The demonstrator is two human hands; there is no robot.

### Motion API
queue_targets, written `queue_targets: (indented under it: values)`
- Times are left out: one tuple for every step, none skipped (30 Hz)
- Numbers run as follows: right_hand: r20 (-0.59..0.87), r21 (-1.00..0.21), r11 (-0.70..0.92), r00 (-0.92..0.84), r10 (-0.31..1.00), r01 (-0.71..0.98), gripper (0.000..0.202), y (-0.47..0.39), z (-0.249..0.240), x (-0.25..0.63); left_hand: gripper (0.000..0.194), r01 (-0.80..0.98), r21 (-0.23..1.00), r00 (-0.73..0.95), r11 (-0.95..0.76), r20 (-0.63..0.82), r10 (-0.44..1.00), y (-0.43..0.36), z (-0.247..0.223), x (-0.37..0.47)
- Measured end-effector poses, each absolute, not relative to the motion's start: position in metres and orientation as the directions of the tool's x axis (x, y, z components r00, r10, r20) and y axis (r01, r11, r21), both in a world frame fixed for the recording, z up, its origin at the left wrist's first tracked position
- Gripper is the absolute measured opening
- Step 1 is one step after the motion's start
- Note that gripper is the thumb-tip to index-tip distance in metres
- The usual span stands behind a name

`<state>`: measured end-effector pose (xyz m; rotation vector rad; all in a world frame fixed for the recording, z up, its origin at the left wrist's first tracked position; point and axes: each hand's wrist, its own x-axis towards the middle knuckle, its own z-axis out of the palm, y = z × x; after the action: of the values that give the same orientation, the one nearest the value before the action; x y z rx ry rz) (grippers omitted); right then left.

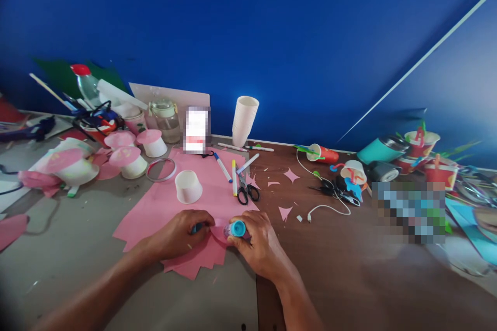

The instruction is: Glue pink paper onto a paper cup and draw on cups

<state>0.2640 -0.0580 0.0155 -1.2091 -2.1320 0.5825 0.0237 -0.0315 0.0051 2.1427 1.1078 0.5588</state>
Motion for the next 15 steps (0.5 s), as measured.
queue_targets:
  values:
    - [0.281,-0.645,0.478,-0.397,0.874,0.596,0.006,-0.0584,0.0169,0.2639,0.027,0.553,0.690,0.567,-0.468,0.100,0.818,-0.0326,0.0041,0.0239]
    - [0.261,-0.655,0.465,-0.399,0.879,0.595,0.006,-0.0587,0.0180,0.2637,0.027,0.551,0.666,0.581,-0.503,0.126,0.804,-0.0335,0.0033,0.0242]
    - [0.236,-0.665,0.447,-0.399,0.886,0.598,0.007,-0.0592,0.0187,0.2635,0.028,0.549,0.644,0.592,-0.533,0.151,0.791,-0.0343,0.0025,0.0244]
    - [0.208,-0.675,0.422,-0.393,0.896,0.605,0.007,-0.0596,0.0189,0.2632,0.028,0.546,0.623,0.602,-0.561,0.174,0.779,-0.0348,0.0020,0.0246]
    - [0.184,-0.685,0.395,-0.380,0.907,0.612,0.007,-0.0599,0.0188,0.2630,0.028,0.544,0.600,0.610,-0.586,0.197,0.768,-0.0351,0.0015,0.0248]
    - [0.169,-0.694,0.370,-0.360,0.917,0.617,0.008,-0.0600,0.0184,0.2629,0.027,0.543,0.576,0.615,-0.611,0.222,0.756,-0.0350,0.0013,0.0250]
    - [0.165,-0.706,0.347,-0.333,0.928,0.617,0.008,-0.0600,0.0179,0.2628,0.027,0.542,0.551,0.621,-0.635,0.247,0.744,-0.0348,0.0011,0.0251]
    - [0.166,-0.724,0.325,-0.304,0.938,0.608,0.010,-0.0596,0.0172,0.2630,0.026,0.539,0.524,0.627,-0.660,0.274,0.729,-0.0344,0.0012,0.0251]
    - [0.172,-0.747,0.307,-0.275,0.946,0.589,0.012,-0.0590,0.0165,0.2632,0.025,0.535,0.496,0.632,-0.684,0.302,0.713,-0.0338,0.0013,0.0250]
    - [0.179,-0.774,0.291,-0.247,0.952,0.563,0.015,-0.0582,0.0159,0.2635,0.023,0.531,0.468,0.636,-0.707,0.331,0.697,-0.0331,0.0014,0.0247]
    - [0.184,-0.799,0.278,-0.223,0.957,0.533,0.018,-0.0572,0.0152,0.2637,0.022,0.527,0.440,0.638,-0.727,0.360,0.681,-0.0323,0.0016,0.0241]
    - [0.191,-0.820,0.270,-0.203,0.960,0.505,0.020,-0.0561,0.0145,0.2637,0.021,0.526,0.414,0.637,-0.743,0.388,0.666,-0.0315,0.0016,0.0235]
    - [0.202,-0.832,0.269,-0.187,0.961,0.485,0.021,-0.0552,0.0136,0.2632,0.020,0.526,0.389,0.634,-0.757,0.414,0.653,-0.0307,0.0015,0.0227]
    - [0.220,-0.835,0.278,-0.175,0.960,0.475,0.022,-0.0543,0.0125,0.2622,0.020,0.528,0.366,0.629,-0.766,0.438,0.642,-0.0299,0.0012,0.0219]
    - [0.240,-0.829,0.292,-0.170,0.956,0.477,0.022,-0.0537,0.0112,0.2607,0.020,0.529,0.347,0.627,-0.774,0.455,0.633,-0.0293,0.0006,0.0212]
